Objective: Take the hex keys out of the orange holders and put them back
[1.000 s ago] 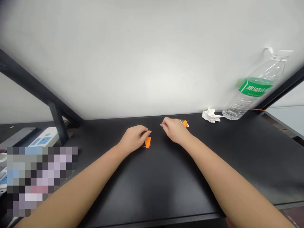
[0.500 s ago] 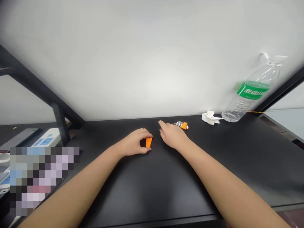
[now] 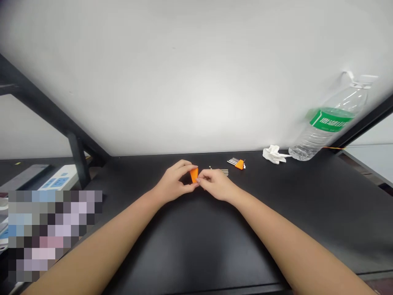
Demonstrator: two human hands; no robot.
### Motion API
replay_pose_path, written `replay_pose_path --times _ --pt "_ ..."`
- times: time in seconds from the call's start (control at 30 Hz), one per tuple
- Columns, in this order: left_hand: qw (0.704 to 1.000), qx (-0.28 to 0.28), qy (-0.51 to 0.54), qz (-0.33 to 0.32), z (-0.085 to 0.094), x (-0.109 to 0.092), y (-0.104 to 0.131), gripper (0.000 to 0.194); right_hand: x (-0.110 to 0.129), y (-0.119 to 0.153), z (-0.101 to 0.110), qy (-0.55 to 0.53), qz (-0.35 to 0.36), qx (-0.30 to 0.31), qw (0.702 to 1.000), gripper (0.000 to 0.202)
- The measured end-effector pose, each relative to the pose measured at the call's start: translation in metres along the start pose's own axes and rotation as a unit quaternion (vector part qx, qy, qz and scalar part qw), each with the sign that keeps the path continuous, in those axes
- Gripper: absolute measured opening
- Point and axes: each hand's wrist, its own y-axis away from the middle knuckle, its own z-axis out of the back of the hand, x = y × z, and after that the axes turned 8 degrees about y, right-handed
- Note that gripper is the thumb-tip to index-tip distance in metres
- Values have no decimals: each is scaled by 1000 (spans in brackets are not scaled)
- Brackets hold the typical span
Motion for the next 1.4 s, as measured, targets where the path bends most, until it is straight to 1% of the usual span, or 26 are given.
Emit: replay_pose_path --times 0.1,0.17,0.2,0.27,0.3,0.33,0.37,0.43,0.47,0.5,0.57,0.67,0.73,0.8,0.87,0.93,1.07,1.1,1.17,1.27,1.33,1.4 --pt "998 52 8 29 1 -1 -2 36 -3 -1 2 54 38 5 998 20" --pt "996 76 -2 46 3 0 -2 35 -6 -1 8 72 42 0 997 19" --pt "995 80 -11 53 5 1 -2 36 -6 -1 13 71 37 -13 997 18" --pt "995 68 -30 62 6 5 -2 41 -7 1 27 69 20 -60 996 16" --pt "995 58 -39 65 7 8 -1 44 -6 2 35 85 16 -84 993 16" --pt "995 49 -46 69 7 10 -1 45 -5 4 44 120 13 -109 987 16" --pt "995 42 -52 73 7 13 0 46 -3 6 51 179 15 -111 977 18" --pt "994 38 -58 78 7 15 0 46 2 10 61 311 22 -48 949 20" --pt "994 41 -60 80 6 16 0 45 4 11 63 358 12 -7 934 22" --pt "994 44 -61 81 5 16 1 45 7 12 63 392 3 26 920 24" --pt "993 50 -62 83 4 16 0 45 8 12 58 424 -9 51 904 28" --pt "993 49 -62 87 4 15 0 45 3 9 48 434 11 45 900 31" --pt "993 47 -62 89 4 14 0 46 -3 6 44 427 21 53 902 31" --pt "993 46 -62 93 5 14 0 46 -7 4 43 412 19 60 909 31" --pt "992 49 -61 96 5 14 1 46 -8 3 44 401 5 53 915 34" --pt "992 53 -59 98 5 13 1 45 -8 2 48 408 -3 19 913 34" --pt "991 59 -56 105 4 13 0 45 -16 -1 55 421 2 -72 904 18" --pt "991 59 -55 107 4 13 0 46 -21 -3 57 417 8 -84 905 17" --pt "991 56 -54 109 3 13 0 47 -31 -6 58 409 31 -97 907 21" --pt "993 34 -52 96 3 15 0 49 -42 -10 59 415 64 -79 904 26" --pt "995 24 -50 87 2 17 0 52 -45 -11 59 426 68 -55 901 25" --pt "995 26 -43 82 2 20 0 54 -44 -12 60 433 67 -38 898 25"
